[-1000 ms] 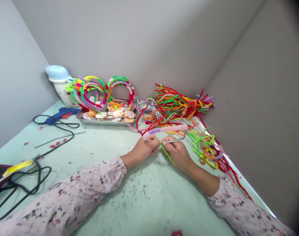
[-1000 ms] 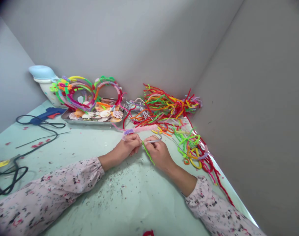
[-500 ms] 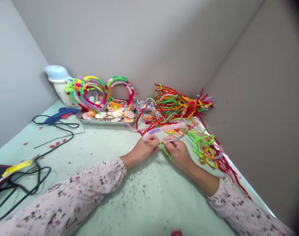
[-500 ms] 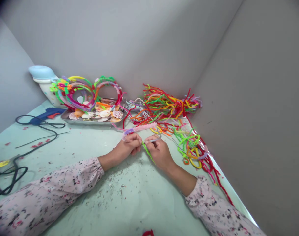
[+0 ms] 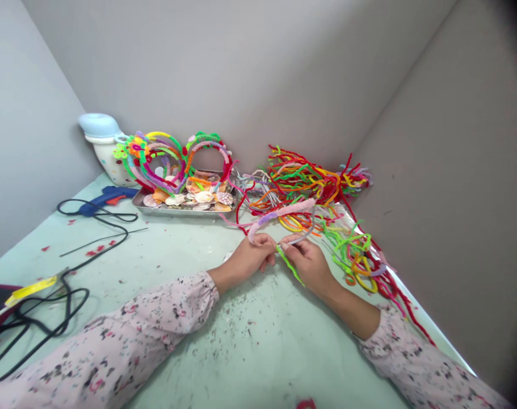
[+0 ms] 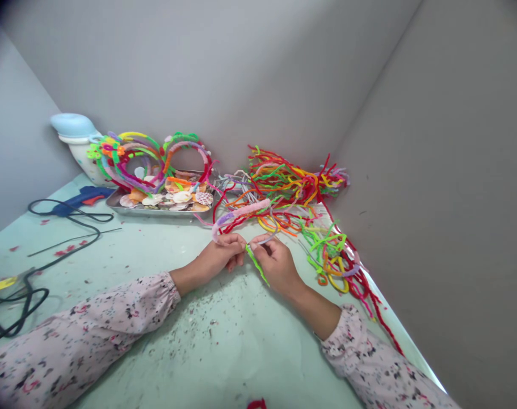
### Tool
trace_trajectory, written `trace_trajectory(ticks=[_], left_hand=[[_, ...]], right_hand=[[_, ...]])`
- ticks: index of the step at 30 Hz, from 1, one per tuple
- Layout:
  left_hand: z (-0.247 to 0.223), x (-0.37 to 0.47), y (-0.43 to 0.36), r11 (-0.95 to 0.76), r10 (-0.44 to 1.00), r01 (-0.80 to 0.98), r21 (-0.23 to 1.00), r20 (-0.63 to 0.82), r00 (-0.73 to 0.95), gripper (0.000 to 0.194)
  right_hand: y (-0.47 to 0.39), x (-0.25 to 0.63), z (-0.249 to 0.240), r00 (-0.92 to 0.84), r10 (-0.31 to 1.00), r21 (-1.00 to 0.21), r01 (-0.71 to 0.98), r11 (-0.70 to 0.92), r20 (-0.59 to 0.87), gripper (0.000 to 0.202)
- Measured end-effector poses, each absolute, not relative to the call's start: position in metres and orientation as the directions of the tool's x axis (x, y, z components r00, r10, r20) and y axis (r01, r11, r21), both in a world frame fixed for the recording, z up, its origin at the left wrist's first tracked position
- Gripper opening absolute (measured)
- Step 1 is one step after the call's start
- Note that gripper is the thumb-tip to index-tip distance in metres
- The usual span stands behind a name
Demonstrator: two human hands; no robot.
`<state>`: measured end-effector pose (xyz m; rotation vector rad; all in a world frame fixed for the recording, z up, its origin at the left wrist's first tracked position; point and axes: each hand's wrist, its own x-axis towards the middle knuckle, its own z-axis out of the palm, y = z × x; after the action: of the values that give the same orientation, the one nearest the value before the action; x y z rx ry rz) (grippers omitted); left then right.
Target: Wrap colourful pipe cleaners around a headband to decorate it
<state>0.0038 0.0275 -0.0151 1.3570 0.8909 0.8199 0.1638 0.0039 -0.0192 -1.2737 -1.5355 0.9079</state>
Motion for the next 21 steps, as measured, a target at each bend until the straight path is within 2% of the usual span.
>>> trace_trajectory(ticks=[8,21], left_hand=[[-0.0148,0.0034,0.0271,0.078,0.889,0.01,0.997,-0.074,0.451,0.017],[-0.0199,0.0028,0.0282,0.055,0.887,-0.02,0.998,-0.04,0.459,0.017]], right_hand=[[0.0051,0.1634,-0.0171,-0.079,0.981,-0.937,0.294,0.191,0.175,0.024],[0.0077,0.1664,-0.0226,-0.129,0.964,-0.926,0.275,0.259,0.231,0.024]])
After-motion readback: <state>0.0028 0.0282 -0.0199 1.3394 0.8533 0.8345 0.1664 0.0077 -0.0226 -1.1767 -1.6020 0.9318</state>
